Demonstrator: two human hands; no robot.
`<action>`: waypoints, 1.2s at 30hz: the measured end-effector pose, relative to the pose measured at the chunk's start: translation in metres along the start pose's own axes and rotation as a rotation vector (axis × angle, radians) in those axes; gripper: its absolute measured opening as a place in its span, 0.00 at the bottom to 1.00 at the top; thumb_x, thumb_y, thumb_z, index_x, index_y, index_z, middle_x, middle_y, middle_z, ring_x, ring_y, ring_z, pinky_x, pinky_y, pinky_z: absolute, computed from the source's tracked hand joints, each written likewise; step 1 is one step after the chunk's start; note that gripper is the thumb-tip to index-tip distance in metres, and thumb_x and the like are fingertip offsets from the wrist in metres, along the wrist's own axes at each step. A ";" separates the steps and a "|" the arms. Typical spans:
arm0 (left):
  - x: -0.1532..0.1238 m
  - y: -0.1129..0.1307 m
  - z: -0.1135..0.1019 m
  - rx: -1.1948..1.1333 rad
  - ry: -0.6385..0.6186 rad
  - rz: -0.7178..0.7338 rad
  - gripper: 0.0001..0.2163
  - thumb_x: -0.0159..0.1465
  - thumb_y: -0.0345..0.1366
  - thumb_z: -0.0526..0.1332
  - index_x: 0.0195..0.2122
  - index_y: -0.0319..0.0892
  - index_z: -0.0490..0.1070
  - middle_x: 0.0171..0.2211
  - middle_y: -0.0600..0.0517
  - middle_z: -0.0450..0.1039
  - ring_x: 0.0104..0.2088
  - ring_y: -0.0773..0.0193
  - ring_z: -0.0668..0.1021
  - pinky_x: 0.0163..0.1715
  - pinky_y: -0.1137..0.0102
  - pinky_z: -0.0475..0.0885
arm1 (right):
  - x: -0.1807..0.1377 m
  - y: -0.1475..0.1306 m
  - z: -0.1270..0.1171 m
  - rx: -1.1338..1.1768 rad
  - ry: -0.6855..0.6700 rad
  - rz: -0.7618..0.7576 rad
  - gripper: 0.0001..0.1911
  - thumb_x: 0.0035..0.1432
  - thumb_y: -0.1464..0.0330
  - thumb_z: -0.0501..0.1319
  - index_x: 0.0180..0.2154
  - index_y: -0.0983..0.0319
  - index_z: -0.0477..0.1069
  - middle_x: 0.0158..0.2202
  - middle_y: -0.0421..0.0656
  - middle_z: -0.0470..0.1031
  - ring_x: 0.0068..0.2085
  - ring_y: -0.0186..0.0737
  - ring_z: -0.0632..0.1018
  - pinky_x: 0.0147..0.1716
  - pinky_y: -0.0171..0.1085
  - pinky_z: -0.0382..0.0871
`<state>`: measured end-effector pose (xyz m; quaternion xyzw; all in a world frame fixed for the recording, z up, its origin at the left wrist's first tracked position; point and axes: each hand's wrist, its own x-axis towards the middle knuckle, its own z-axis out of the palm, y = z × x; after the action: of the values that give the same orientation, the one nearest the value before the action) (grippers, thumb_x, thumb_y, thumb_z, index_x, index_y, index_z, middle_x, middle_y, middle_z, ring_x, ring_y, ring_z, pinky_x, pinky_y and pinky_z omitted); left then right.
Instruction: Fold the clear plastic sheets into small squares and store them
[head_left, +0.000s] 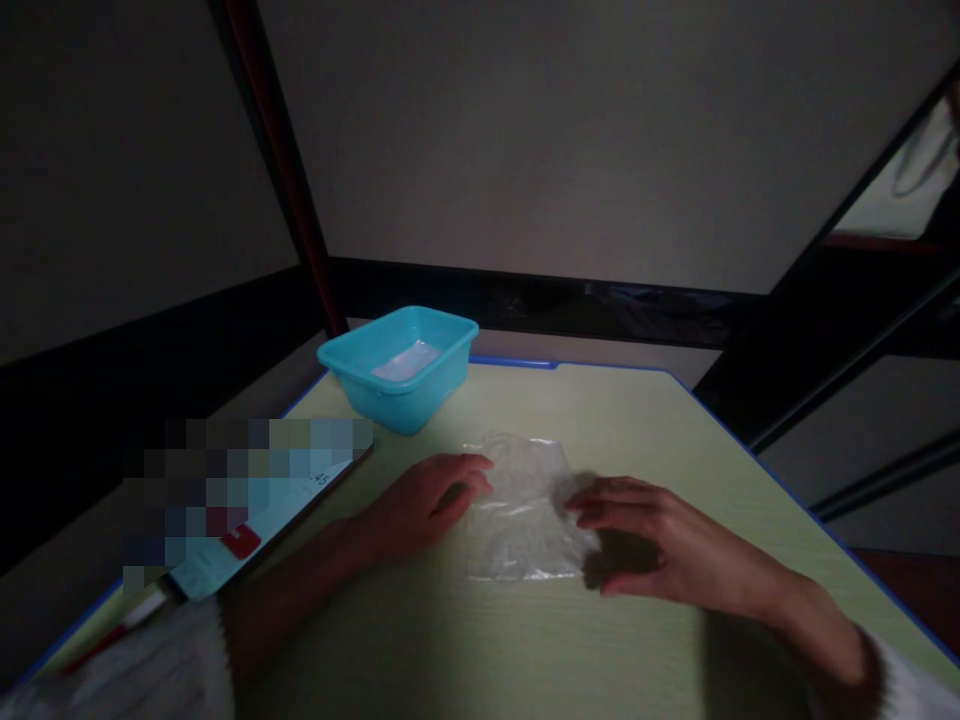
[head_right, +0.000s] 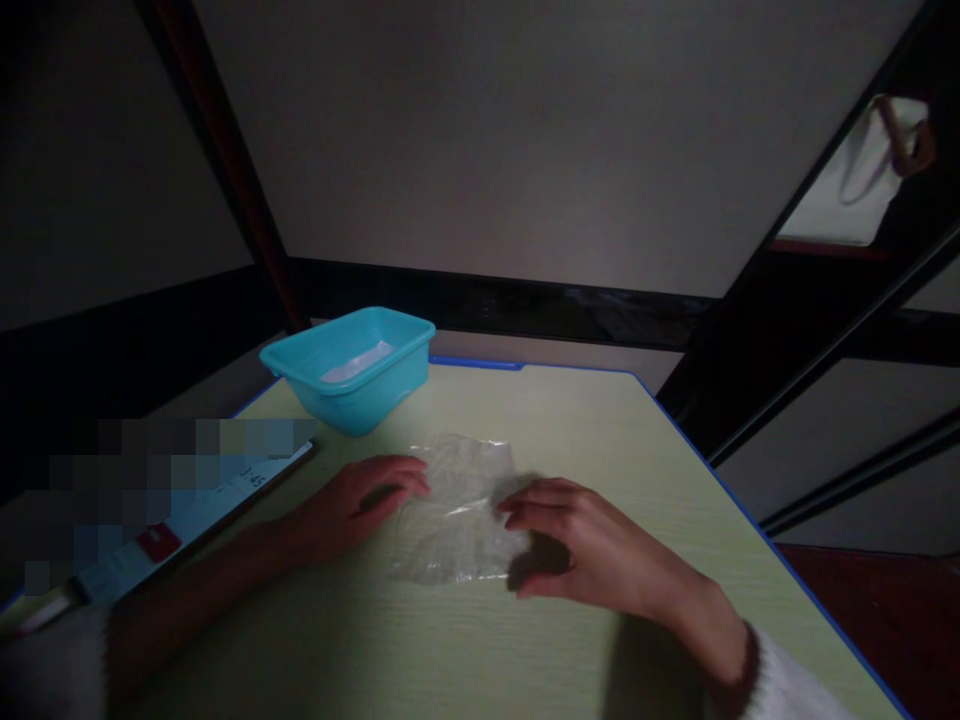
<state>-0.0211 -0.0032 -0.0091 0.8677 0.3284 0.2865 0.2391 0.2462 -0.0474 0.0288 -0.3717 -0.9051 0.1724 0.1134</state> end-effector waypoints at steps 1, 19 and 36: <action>0.000 0.001 0.000 0.012 -0.003 -0.007 0.10 0.61 0.32 0.50 0.38 0.41 0.69 0.37 0.50 0.76 0.41 0.63 0.75 0.44 0.68 0.67 | 0.000 -0.002 0.000 -0.031 -0.018 -0.001 0.20 0.47 0.61 0.66 0.42 0.62 0.71 0.44 0.47 0.74 0.46 0.44 0.73 0.45 0.43 0.67; -0.001 -0.004 0.003 0.039 -0.018 0.015 0.12 0.53 0.23 0.54 0.36 0.41 0.69 0.37 0.51 0.74 0.39 0.64 0.75 0.42 0.69 0.69 | -0.003 -0.019 0.007 -0.213 -0.017 -0.038 0.15 0.48 0.77 0.54 0.39 0.63 0.69 0.39 0.47 0.73 0.41 0.43 0.73 0.43 0.43 0.67; 0.000 -0.008 0.004 0.022 0.005 0.030 0.13 0.52 0.22 0.52 0.35 0.42 0.70 0.35 0.52 0.74 0.37 0.66 0.75 0.41 0.70 0.69 | -0.003 -0.017 0.014 -0.323 -0.009 -0.138 0.12 0.53 0.76 0.53 0.38 0.65 0.71 0.41 0.48 0.75 0.43 0.45 0.73 0.45 0.46 0.67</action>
<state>-0.0217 0.0008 -0.0171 0.8744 0.3191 0.2885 0.2243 0.2332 -0.0639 0.0223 -0.3214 -0.9449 0.0180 0.0595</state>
